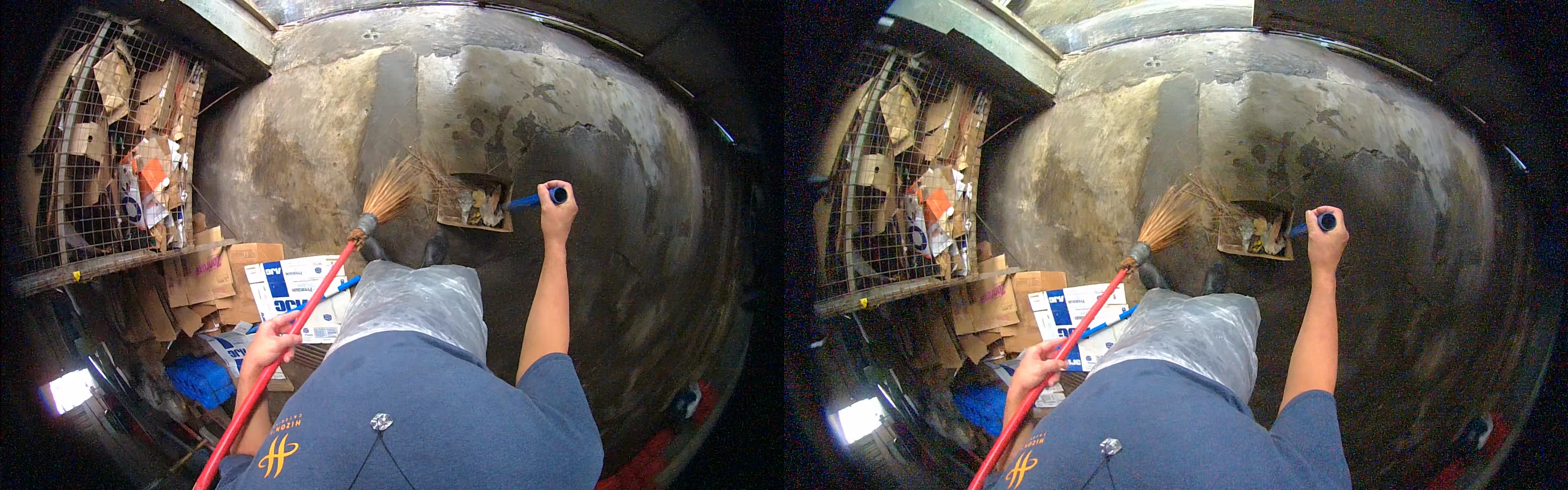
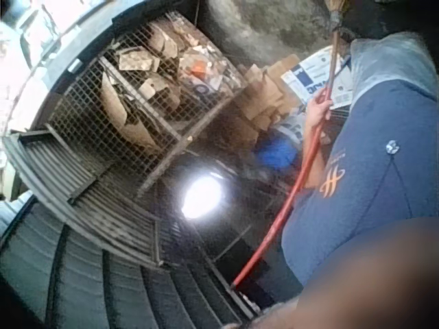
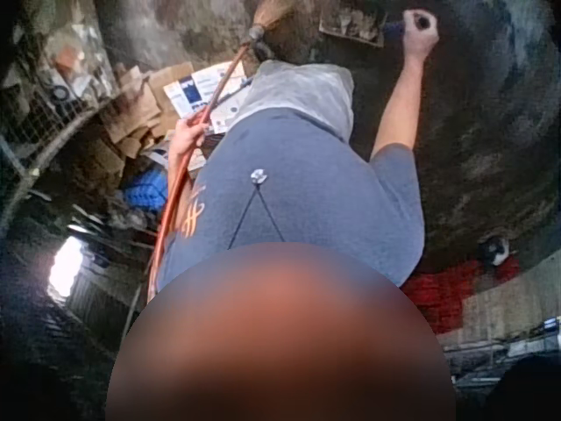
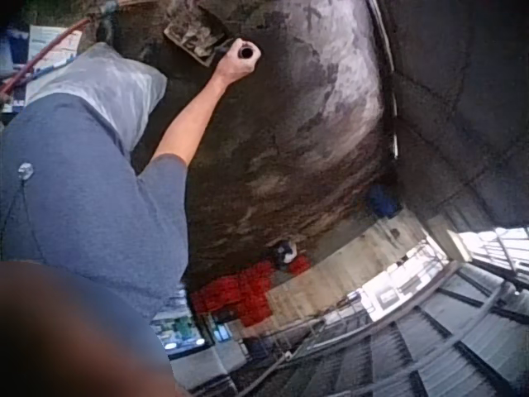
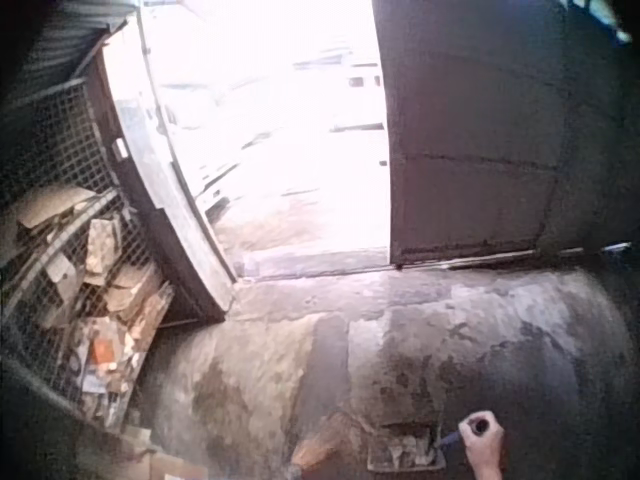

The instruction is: The person sweeps debris on a concrete floor using a red-handled broom and a blue-handled dustpan. They gather scattered trash and sweep it into the dustpan, then move toward a wire mesh bin and continue sweeping nearby areas.

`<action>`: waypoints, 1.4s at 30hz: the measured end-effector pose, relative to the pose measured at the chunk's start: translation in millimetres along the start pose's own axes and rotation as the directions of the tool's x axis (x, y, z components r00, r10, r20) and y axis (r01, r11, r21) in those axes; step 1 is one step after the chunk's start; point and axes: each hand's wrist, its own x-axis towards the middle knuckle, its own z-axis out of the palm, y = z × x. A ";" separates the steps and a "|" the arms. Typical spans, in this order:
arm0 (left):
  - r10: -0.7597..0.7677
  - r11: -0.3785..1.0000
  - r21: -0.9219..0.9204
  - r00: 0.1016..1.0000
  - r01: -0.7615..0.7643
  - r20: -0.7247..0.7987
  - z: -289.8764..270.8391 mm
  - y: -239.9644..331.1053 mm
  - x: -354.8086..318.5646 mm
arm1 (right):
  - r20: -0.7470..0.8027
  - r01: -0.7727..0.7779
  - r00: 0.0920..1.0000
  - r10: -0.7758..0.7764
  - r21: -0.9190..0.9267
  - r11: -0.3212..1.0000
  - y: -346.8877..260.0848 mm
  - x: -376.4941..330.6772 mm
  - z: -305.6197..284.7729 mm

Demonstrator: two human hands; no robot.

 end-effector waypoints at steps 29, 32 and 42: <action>0.227 0.937 0.302 0.964 -0.177 -0.139 -58.0 92.2 96.2 | -0.239 -0.170 0.962 0.132 -0.145 0.975 2.2 -18.7 4.2; 0.300 0.913 0.317 0.949 -0.257 -0.095 -88.5 158.2 161.3 | -0.260 -0.175 0.956 0.136 -0.135 0.975 3.8 -17.9 10.6; 0.044 0.857 0.501 0.987 -0.118 0.158 -47.4 165.4 336.9 | -0.318 -0.271 0.919 0.235 -0.074 0.960 13.6 -21.7 21.6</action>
